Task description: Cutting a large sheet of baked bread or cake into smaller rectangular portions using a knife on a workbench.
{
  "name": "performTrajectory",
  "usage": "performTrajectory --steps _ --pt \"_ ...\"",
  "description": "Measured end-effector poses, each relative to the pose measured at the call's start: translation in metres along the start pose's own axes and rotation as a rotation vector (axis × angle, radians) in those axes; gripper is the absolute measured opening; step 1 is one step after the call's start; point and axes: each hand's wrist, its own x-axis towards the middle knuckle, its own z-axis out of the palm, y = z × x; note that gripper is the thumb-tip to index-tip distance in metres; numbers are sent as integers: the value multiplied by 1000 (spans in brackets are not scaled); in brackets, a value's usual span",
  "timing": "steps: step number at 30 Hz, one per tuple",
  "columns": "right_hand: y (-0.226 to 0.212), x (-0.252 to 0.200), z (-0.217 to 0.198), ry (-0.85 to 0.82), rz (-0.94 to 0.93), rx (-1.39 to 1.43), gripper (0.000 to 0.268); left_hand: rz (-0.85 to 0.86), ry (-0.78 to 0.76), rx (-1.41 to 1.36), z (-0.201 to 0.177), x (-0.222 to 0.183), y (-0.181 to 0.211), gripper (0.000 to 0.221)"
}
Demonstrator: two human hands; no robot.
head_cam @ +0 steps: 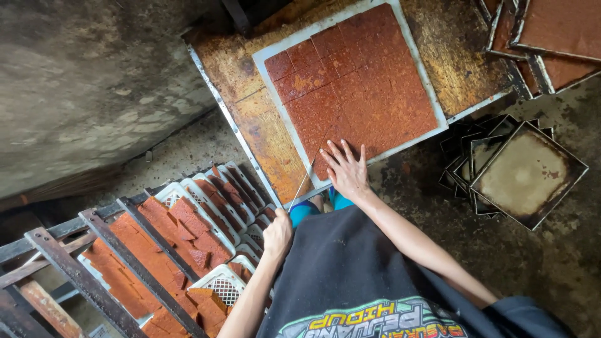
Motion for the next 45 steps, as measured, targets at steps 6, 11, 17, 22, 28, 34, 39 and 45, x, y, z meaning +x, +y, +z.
performTrajectory --steps 6,11,17,22,28,34,39,45 --pt "1 3 11 0 -5 118 53 -35 -195 -77 -21 -16 -18 16" --pt "-10 10 14 182 -84 249 45 -101 -159 -214 -71 -14 1 26" --pt "-39 45 15 13 -38 220 67 -111 16 -293 -90 48 24 30" --pt "-49 57 23 46 55 241 71 -106 55 -340 -124 105 53 30" --pt "-26 67 7 -71 92 244 84 -24 88 -439 -161 188 112 45" --pt "59 134 -9 174 239 390 78 125 167 -439 -155 319 192 34" --pt "149 208 -11 51 306 280 110 167 275 -327 -146 410 249 33" --pt "200 240 4 -57 260 269 106 176 314 -166 -154 426 272 27"
